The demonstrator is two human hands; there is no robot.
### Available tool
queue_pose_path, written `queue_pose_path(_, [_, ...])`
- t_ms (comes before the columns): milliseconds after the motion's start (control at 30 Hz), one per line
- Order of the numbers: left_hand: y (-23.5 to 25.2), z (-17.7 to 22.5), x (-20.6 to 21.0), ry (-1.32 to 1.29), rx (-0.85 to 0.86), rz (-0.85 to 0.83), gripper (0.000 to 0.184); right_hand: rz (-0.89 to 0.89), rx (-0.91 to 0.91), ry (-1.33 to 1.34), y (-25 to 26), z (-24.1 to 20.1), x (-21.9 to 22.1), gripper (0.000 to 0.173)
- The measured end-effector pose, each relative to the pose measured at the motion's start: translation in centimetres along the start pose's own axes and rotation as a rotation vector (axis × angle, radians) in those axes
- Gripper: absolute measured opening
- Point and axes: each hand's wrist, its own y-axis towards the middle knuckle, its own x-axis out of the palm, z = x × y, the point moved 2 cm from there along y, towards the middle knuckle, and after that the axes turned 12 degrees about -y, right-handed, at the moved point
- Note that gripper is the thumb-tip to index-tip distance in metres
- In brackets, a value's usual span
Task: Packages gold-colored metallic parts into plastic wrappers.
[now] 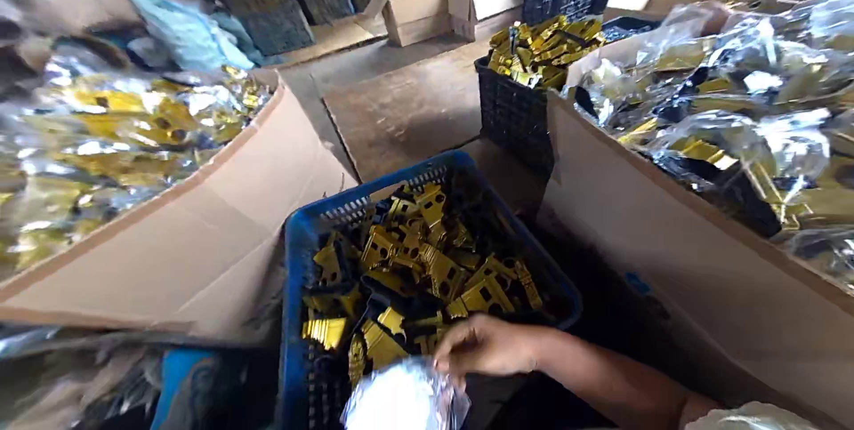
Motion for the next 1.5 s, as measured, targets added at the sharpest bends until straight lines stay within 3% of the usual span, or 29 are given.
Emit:
queue_pose_path(133, [-0.5,-1.3,0.0,-0.130,0.024,0.031,0.061,-0.060,-0.101,-0.010,-0.3,0.5,0.5,0.026])
queue_pose_path(233, [-1.2,-1.1,-0.2,-0.541,-0.210,0.052,0.055,0.021,-0.086,0.054,-0.5,1.2,0.6,0.007])
queue_pose_path(300, [-1.3,-0.5,-0.9,-0.631,-0.345,0.114,0.048,-0.019,-0.023,0.160,-0.4,1.8,0.1,0.011])
queue_pose_path(433, [-2.1,-2.4,-1.5,-0.483,-0.175,0.081,0.042,-0.021,0.111,0.198,-0.5,1.6,1.2,0.024])
queue_pose_path(500, [-2.4,-2.4,-1.7,-0.470,-0.168,0.040,0.038,0.013,0.103,0.164,-0.3,1.5,1.8,0.030])
queue_pose_path(567, [-2.6,-2.4,-2.2,-0.450,-0.166,0.001,0.039,-0.067,0.019,0.110,-0.3,1.5,1.3,0.014])
queue_pose_path(633, [-3.0,-2.8,-3.3,-0.343,-0.157,-0.009,0.040,-0.227,-0.025,0.073,-0.3,1.8,0.8,0.009])
queue_pose_path(700, [-3.4,-3.7,-6.0,-0.056,-0.157,0.187,0.046,-0.298,-0.008,0.084,-0.4,2.1,0.3,0.006])
queue_pose_path(767, [-3.3,-5.0,-9.4,0.132,-0.122,0.491,0.056,-0.159,0.047,0.143,-0.4,2.3,0.1,0.022])
queue_pose_path(800, [-3.2,-4.9,-10.3,0.063,-0.102,0.574,0.055,-0.041,0.065,0.140,-0.1,2.1,0.4,0.030])
queue_pose_path(867, [-3.6,-2.4,-9.0,-0.292,-0.167,0.477,0.045,0.061,-0.051,-0.031,0.5,1.2,2.6,0.036])
queue_pose_path(933, [-4.3,-0.3,-5.9,-0.655,-0.348,0.158,0.038,-0.144,-0.310,-0.198,0.7,-0.3,5.6,0.033])
queue_pose_path(967, [-4.6,0.1,-4.8,-0.727,-0.407,0.072,0.035,-0.287,-0.425,-0.273,1.0,-1.3,6.3,0.029])
queue_pose_path(1033, [-5.2,-1.2,-5.4,-0.608,-0.382,0.157,0.030,-0.406,-0.463,-0.308,2.5,-1.8,5.8,0.032])
queue_pose_path(1133, [-5.8,-4.4,-8.6,-0.169,-0.218,0.420,0.032,-0.246,0.003,-0.311,6.7,-0.2,2.7,0.022])
queue_pose_path(1200, [-4.9,-5.2,-9.3,-0.172,-0.191,0.494,0.031,-0.107,0.301,-0.542,10.8,2.4,2.1,0.045])
queue_pose_path(1267, [-3.2,-4.9,-8.8,-0.340,-0.163,0.513,0.022,-0.134,0.479,-0.662,14.0,5.6,3.3,0.075])
queue_pose_path(1333, [-2.1,-4.4,-7.8,-0.437,-0.160,0.558,0.020,-0.133,0.473,-0.697,14.7,6.9,4.5,0.076])
queue_pose_path(1400, [-1.4,-4.0,-7.1,-0.414,-0.159,0.626,0.026,-0.025,0.339,-0.625,13.7,5.7,4.0,0.066])
queue_pose_path(1500, [-0.7,-4.3,-6.2,-0.353,-0.145,0.635,0.038,0.336,0.087,-0.250,9.4,3.2,1.5,0.044])
